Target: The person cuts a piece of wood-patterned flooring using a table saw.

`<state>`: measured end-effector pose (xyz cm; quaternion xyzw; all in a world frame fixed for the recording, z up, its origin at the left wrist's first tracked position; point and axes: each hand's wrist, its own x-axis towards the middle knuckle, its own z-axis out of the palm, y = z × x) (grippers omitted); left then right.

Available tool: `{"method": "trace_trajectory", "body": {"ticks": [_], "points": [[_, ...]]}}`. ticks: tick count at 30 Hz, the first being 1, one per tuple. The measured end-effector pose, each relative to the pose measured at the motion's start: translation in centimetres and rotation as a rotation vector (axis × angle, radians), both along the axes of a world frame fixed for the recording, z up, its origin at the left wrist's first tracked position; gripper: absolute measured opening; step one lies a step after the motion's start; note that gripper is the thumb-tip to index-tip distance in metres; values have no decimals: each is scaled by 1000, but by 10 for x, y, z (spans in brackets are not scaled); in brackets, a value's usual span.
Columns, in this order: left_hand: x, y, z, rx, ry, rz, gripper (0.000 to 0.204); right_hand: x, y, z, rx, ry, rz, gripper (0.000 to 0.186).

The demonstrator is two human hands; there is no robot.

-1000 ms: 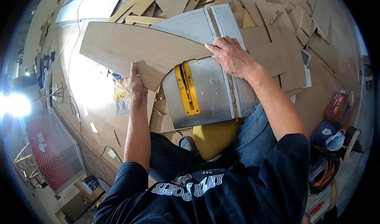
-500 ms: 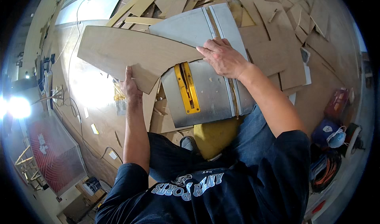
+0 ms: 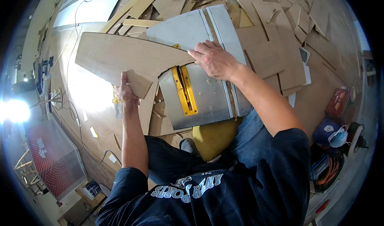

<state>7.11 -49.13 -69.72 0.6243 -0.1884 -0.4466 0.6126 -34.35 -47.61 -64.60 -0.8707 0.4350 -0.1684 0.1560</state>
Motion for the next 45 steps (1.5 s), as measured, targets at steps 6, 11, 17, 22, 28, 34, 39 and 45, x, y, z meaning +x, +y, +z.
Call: {"method": "trace_trajectory", "body": {"ticks": [6,11,17,22,28,34,39,45], "points": [[-19,5,24,-49,2,-2,66,7,-2,-2,-19,5,-11,43],[19,4,-10,-120,59,-45,63,8,-3,-1,-50,-49,19,45],[-20,9,11,-84,-8,11,71,-3,-1,1,-6,1,3,44],[-25,11,18,-20,-34,23,75,-6,0,6,2,14,-3,42],[-18,10,4,-85,-3,-8,68,-9,0,9,20,13,-1,43],[-50,12,24,-26,4,24,64,-21,0,1,-21,-30,-26,45],[-63,16,36,-5,-45,36,64,-24,0,-1,-37,-44,-24,46],[-54,11,22,-8,-82,38,66,-27,-1,1,-45,-56,-26,46]]}}
